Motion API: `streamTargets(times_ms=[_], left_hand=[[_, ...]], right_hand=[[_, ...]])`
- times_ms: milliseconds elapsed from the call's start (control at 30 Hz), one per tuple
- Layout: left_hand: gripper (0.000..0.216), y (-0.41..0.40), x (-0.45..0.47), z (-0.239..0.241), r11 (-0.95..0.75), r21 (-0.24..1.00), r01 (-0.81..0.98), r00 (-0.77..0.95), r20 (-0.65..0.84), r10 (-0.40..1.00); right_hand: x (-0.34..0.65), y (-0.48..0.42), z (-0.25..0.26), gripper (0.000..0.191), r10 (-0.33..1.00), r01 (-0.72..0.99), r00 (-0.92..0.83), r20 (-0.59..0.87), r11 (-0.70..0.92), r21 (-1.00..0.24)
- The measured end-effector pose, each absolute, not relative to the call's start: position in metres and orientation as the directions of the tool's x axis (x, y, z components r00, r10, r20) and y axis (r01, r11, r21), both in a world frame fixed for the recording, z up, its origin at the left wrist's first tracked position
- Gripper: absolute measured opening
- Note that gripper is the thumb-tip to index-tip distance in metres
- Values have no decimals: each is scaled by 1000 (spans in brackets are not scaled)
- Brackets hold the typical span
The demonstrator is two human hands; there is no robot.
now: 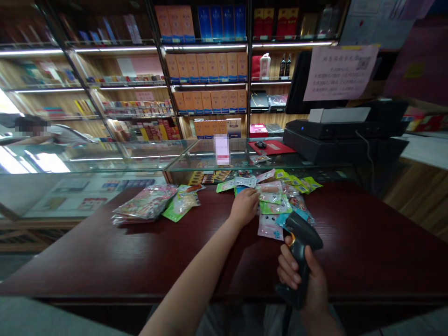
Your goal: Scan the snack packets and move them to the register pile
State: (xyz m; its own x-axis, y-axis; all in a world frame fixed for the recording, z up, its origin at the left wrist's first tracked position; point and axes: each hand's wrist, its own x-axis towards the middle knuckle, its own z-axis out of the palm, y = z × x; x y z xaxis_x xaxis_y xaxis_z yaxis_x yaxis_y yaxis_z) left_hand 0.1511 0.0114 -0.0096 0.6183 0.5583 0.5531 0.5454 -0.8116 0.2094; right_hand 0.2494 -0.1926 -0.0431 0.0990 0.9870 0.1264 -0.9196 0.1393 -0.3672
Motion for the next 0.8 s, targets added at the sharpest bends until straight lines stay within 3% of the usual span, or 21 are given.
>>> streamTargets(times_ms=[133,233,367,433,500,700,800], left_hand=[[30,2,102,-7,-766,170,620,591,541,598],[27,-2,60,-6,-640,177,748,474,532,701],[25,5,12,-6,-200,265,943,34,522,852],[31,13,-4,-6,83,338,937,-242,460,854],[44,24,-16,-6,271,381,884,-414,367,833],[72,45,-32,3,360,445,820,-464,150,873],[72,48,-38,12,356,473,806,-421,35,906]], right_hand=[[250,-193,-42,23,997,-904,22,73,51,-424],[247,-189,-43,21,998,-869,-32,54,-1,-495],[236,-181,-46,22,988,-802,-133,77,-62,-595],[228,-177,-47,24,981,-782,-176,84,-87,-617],[219,-173,-47,24,980,-772,-181,81,-91,-629],[207,-169,-47,22,991,-762,-122,57,-57,-645],[208,-170,-48,22,991,-770,-120,56,-57,-635]])
